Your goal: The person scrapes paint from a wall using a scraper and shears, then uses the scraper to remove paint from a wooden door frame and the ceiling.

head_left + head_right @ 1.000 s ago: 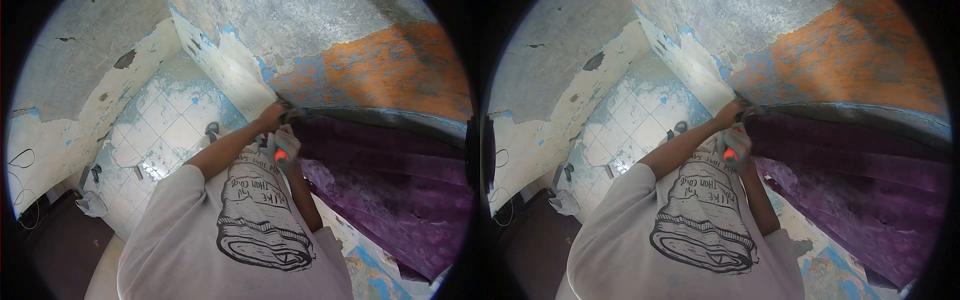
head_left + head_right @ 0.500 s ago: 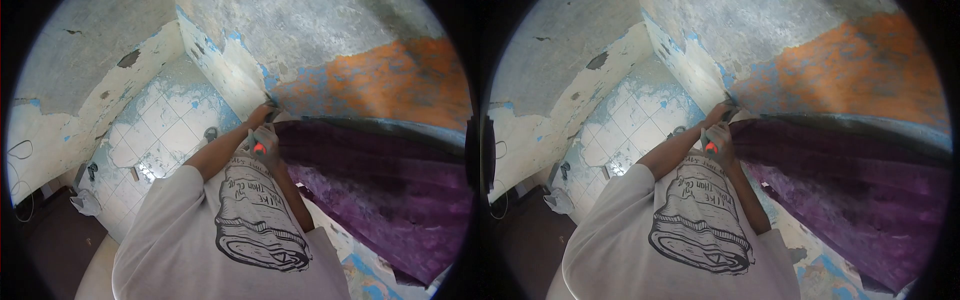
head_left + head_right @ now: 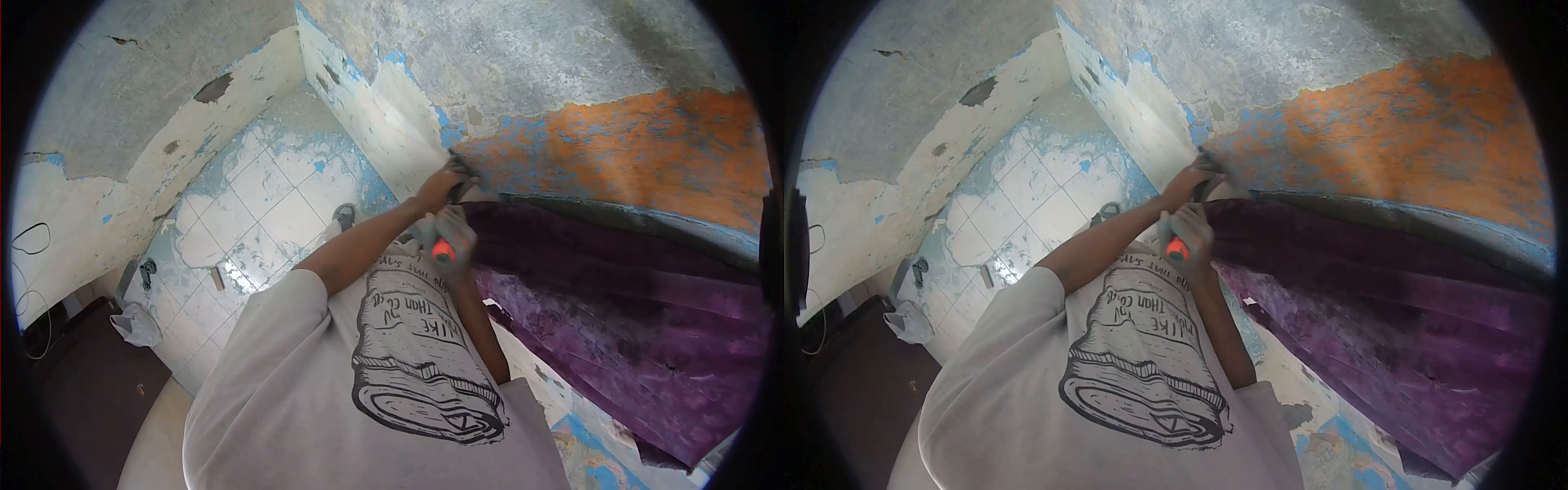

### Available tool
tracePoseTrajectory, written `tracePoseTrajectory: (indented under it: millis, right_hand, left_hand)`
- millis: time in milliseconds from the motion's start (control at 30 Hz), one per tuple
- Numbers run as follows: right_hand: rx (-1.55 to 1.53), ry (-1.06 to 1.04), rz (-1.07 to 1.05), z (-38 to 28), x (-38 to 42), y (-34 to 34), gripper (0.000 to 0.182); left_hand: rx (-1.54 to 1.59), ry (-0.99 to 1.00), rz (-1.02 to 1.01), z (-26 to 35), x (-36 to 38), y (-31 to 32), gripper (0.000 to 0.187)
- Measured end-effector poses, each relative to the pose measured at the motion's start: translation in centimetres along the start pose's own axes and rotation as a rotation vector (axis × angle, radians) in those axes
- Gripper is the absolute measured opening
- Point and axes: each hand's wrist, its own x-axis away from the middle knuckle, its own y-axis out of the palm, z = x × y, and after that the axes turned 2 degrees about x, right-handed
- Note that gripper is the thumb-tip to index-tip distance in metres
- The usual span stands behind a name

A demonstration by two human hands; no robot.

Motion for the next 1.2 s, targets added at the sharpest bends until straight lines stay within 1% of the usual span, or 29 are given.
tracePoseTrajectory:
  millis: [33, 67, 100, 133, 167, 200, 233, 267, 300, 333, 400, 467, 500, 533, 600, 633, 667, 700, 733, 767, 800, 833, 867, 933, 1000, 1067, 1100, 1133, 1200]
  right_hand:
    - [-0.013, -0.018, 0.071, -0.7, -0.7, -0.9, 0.036]
    - [-0.016, -0.022, 0.070, -0.6, -0.8, -1.4, 0.036]
    - [-0.038, -0.044, 0.102, -0.5, -0.9, -1.9, 0.036]
    - [-0.059, -0.065, 0.135, -0.5, -0.9, -2.2, 0.036]
    - [-0.057, -0.019, 0.106, 0.0, -0.6, -1.6, 0.035]
    - [-0.052, -0.019, 0.107, 1.3, 0.2, -0.7, 0.035]
    - [-0.028, 0.024, 0.003, 2.9, 1.1, 0.4, 0.034]
    - [-0.005, 0.066, -0.100, 3.8, 1.6, 1.2, 0.033]
    - [-0.014, 0.077, -0.139, 3.8, 1.7, 1.8, 0.031]
    - [-0.019, 0.069, -0.143, 3.0, 0.6, 1.9, 0.031]
    - [-0.040, -0.064, 0.026, 0.5, -1.1, 1.2, 0.031]
    - [-0.101, -0.078, 0.039, -1.5, -2.5, -1.1, 0.029]
    - [-0.151, -0.096, 0.058, -1.7, -2.9, -1.8, 0.027]
    - [-0.149, -0.094, 0.063, -1.3, -2.7, -1.6, 0.027]
    - [-0.081, -0.049, 0.063, 0.7, -1.7, -0.7, 0.028]
    - [-0.072, -0.023, -0.010, 2.1, -1.2, 0.0, 0.029]
    - [-0.068, -0.020, -0.004, 2.9, -0.5, 0.9, 0.029]
    - [-0.049, 0.036, -0.020, 3.1, -0.5, 1.7, 0.031]
    - [-0.034, 0.085, -0.039, 3.4, -0.7, 2.1, 0.035]
    - [-0.039, 0.076, -0.042, 3.6, -0.7, 2.0, 0.035]
    - [-0.045, 0.023, 0.030, 2.5, -1.1, 1.3, 0.035]
    - [-0.049, -0.024, 0.102, 1.1, -1.3, 0.4, 0.036]
    - [-0.052, -0.019, 0.100, -0.1, -1.8, -0.6, 0.036]
    - [-0.078, -0.035, 0.195, -1.6, -2.9, -2.4, 0.036]
    - [-0.089, -0.036, 0.198, -1.0, -2.6, -2.2, 0.036]
    - [-0.059, -0.011, 0.097, 1.4, -1.5, -0.4, 0.036]
    - [-0.045, 0.032, 0.032, 2.0, -1.7, 0.2, 0.037]
    - [-0.045, 0.035, 0.036, 2.0, -1.3, 0.4, 0.037]
    - [-0.024, -0.001, 0.004, 2.0, -1.7, 1.3, 0.038]
  left_hand:
    - [0.011, 0.004, -0.054, 1.3, -0.7, -0.1, 0.016]
    - [0.020, 0.010, -0.109, 2.6, -1.4, -0.3, 0.015]
    - [0.064, 0.061, 0.020, 4.0, -1.6, -0.2, 0.020]
    - [0.065, 0.063, 0.018, 3.3, -1.5, -0.2, 0.020]
    - [0.049, 0.070, 0.001, 1.8, -1.1, -0.2, 0.021]
    - [0.033, 0.077, -0.016, 0.2, -0.5, -0.1, 0.023]
    - [0.035, 0.080, -0.017, -1.9, 0.3, -0.3, 0.023]
    - [-0.029, -0.029, -0.103, -4.2, 1.2, -0.8, 0.025]
    - [-0.095, -0.139, -0.185, -5.3, 1.6, -1.2, 0.028]
    - [-0.100, -0.140, -0.176, -4.4, 0.9, -1.8, 0.028]
    - [-0.103, 0.062, -0.006, -1.5, -0.5, -2.0, 0.018]
    - [-0.066, 0.041, -0.014, 2.8, -2.4, -2.2, 0.017]
    - [-0.025, 0.030, -0.023, 3.6, -2.9, -2.3, 0.017]
    - [-0.025, 0.032, -0.029, 3.1, -2.7, -2.4, 0.017]
    - [-0.062, 0.116, -0.013, 1.0, -2.0, -2.3, 0.022]
    - [-0.059, 0.120, -0.018, -1.2, -1.4, -2.2, 0.022]
    - [-0.107, -0.164, -0.255, -4.0, -0.5, -2.3, 0.027]
    - [-0.157, -0.450, -0.488, -4.1, -0.5, -3.1, 0.034]
    - [-0.161, -0.447, -0.487, -3.7, -0.5, -2.8, 0.034]
    - [-0.088, -0.137, -0.256, -3.0, -0.3, -1.9, 0.026]
    - [-0.011, 0.165, -0.032, -1.8, -0.3, -1.2, 0.021]
    - [-0.058, 0.067, -0.116, -0.9, -0.9, -0.6, 0.015]
    - [-0.057, 0.061, -0.117, 0.1, -1.3, -0.1, 0.015]
    - [0.017, 0.024, -0.104, 4.1, -2.7, -0.4, 0.013]
    - [0.030, 0.062, -0.080, 2.8, -2.5, -0.1, 0.015]
    - [0.019, 0.074, -0.059, -1.1, -1.5, -0.1, 0.011]
    - [-0.010, 0.170, -0.009, -1.6, -1.1, -0.8, 0.014]
    - [-0.010, 0.170, -0.014, -1.7, -0.8, -0.7, 0.014]
    - [0.047, -0.060, -0.031, -2.0, -0.8, -0.9, 0.016]
